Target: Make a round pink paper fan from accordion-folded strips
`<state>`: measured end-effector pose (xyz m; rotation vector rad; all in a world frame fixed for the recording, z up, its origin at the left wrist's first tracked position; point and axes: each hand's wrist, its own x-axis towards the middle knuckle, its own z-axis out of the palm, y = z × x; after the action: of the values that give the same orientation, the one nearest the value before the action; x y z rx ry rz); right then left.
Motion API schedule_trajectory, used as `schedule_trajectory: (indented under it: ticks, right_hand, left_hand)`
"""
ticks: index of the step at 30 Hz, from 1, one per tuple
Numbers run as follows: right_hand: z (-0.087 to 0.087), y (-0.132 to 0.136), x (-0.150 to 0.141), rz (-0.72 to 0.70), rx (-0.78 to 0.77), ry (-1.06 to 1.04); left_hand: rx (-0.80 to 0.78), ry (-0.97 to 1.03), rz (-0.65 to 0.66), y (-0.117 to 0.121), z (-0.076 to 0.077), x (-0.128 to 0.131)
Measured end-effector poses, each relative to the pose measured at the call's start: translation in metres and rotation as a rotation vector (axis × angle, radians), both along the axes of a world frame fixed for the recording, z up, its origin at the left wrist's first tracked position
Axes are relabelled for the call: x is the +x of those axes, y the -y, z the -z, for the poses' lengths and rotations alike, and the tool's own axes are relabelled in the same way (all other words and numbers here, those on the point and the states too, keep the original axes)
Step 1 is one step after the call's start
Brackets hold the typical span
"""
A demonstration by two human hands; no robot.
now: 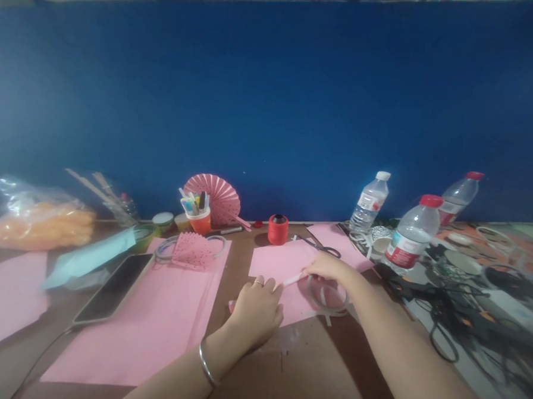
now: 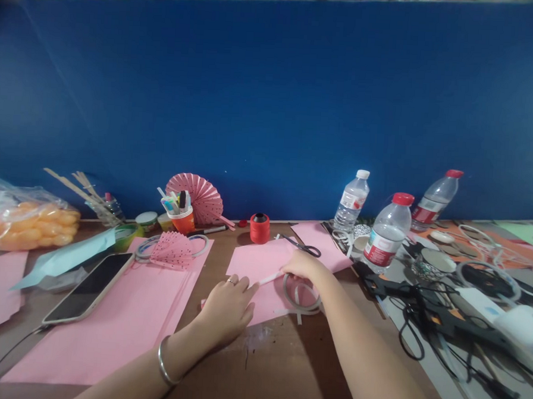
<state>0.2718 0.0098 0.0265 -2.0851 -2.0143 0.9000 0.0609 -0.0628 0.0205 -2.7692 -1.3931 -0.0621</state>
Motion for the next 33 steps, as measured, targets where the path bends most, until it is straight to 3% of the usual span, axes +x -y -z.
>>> schedule_trajectory:
  ticks: [3, 6, 8, 10, 15, 18, 22, 29, 33]
  right_hand:
    - [-0.018, 0.006, -0.005, -0.056, 0.143, -0.033]
    - [-0.038, 0.016, -0.014, -0.13, 0.325, -0.076]
    - [-0.051, 0.025, -0.021, -0.208, 0.415, -0.13]
    - [-0.063, 0.036, -0.027, -0.252, 0.463, -0.187]
    - [-0.082, 0.054, -0.033, -0.25, 0.496, -0.269]
    - [-0.085, 0.056, -0.032, -0.263, 0.492, -0.328]
    - [-0.085, 0.055, -0.032, -0.259, 0.503, -0.36]
    - [-0.092, 0.063, -0.038, -0.294, 0.585, -0.357]
    - [-0.099, 0.07, -0.039, -0.29, 0.698, -0.34]
  left_hand:
    - [-0.109, 0.139, -0.07, -0.007, -0.01, -0.007]
    - [-0.166, 0.404, -0.161, -0.017, -0.032, -0.013]
    - [-0.129, 0.555, -0.163, -0.025, -0.049, -0.013]
    - [-0.189, 0.649, -0.09, -0.034, -0.062, -0.011]
    - [-0.767, 0.752, 0.149, -0.054, -0.07, -0.004]
    - [-0.946, 0.881, 0.236, -0.057, -0.069, -0.006]
    - [-1.058, 1.118, 0.17, -0.055, -0.072, -0.014]
    - [-1.11, 1.241, -0.027, -0.05, -0.079, -0.021]
    - [-1.022, 1.249, 0.048, -0.043, -0.089, -0.018]
